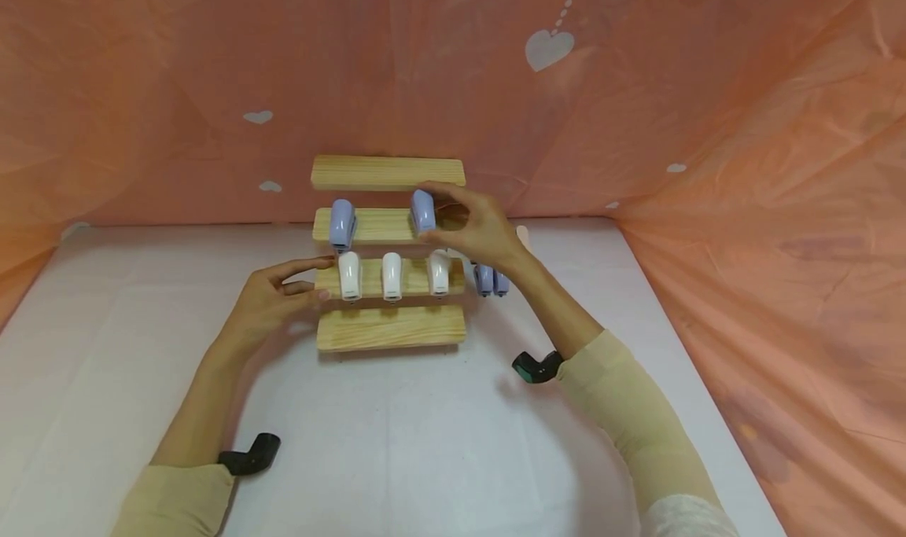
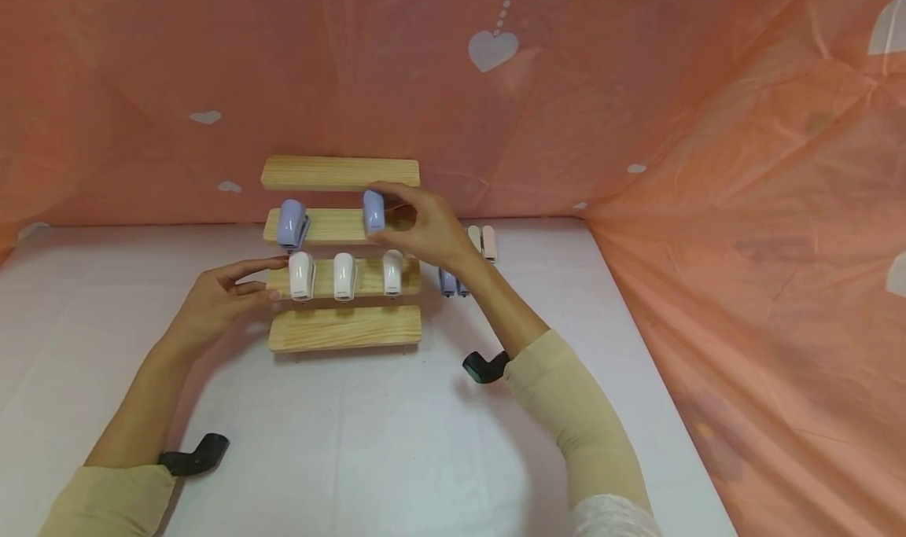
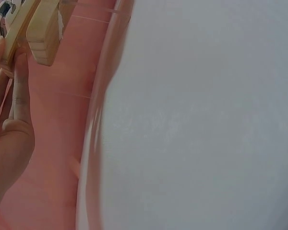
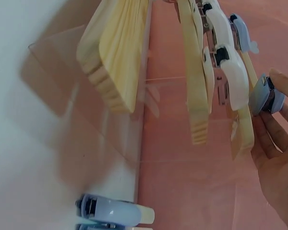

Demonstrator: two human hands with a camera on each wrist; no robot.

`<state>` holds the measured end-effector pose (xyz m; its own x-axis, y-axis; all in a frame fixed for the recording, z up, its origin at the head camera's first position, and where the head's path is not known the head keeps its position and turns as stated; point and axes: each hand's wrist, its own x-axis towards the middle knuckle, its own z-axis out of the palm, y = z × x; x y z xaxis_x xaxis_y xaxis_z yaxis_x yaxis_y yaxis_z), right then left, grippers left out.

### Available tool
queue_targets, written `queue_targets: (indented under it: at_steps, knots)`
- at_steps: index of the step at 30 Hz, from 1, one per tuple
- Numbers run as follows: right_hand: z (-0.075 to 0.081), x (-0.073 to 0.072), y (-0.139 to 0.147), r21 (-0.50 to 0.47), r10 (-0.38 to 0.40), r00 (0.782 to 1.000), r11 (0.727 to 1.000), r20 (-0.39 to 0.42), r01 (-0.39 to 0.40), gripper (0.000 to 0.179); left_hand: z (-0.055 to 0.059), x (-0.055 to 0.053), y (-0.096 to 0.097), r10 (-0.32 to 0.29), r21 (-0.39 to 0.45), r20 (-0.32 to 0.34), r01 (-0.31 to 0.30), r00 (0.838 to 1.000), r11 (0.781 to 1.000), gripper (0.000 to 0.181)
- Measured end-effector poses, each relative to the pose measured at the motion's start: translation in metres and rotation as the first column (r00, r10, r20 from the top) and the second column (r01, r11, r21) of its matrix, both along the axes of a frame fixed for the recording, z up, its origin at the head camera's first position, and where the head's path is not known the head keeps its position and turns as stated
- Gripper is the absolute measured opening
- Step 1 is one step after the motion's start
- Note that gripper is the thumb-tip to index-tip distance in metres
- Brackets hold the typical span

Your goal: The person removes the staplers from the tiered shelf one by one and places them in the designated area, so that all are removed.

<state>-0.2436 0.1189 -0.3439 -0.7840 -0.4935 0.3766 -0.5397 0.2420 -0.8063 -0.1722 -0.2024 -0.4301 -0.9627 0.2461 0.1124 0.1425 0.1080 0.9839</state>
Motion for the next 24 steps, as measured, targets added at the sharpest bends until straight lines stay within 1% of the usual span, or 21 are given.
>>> queue_targets:
  at_steps: [8, 16, 19, 24]
  knots:
    - [-0.004, 0.000, 0.013, 0.029, -0.031, 0.997, 0.999, -0.066, 0.033, 0.062, 0.000, 0.000, -0.001, 0.018, 0.006, 0.000, -0.018, 1.000, 1.000, 0.048]
    - [-0.009, -0.003, 0.031, 0.006, -0.061, 0.998, 0.998, -0.034, 0.062, 0.064, 0.000, 0.000, -0.001, 0.027, -0.011, -0.004, -0.027, 1.000, 1.000, 0.048]
    - [-0.010, -0.002, 0.038, -0.004, -0.072, 0.997, 0.997, -0.024, 0.072, 0.065, 0.000, 0.000, -0.002, 0.018, -0.005, -0.010, -0.018, 1.000, 1.000, 0.049]
    - [-0.007, 0.002, 0.047, -0.003, -0.083, 0.997, 0.997, -0.013, 0.083, 0.064, 0.000, 0.000, -0.003, 0.012, 0.011, -0.020, -0.012, 1.000, 1.000, 0.046]
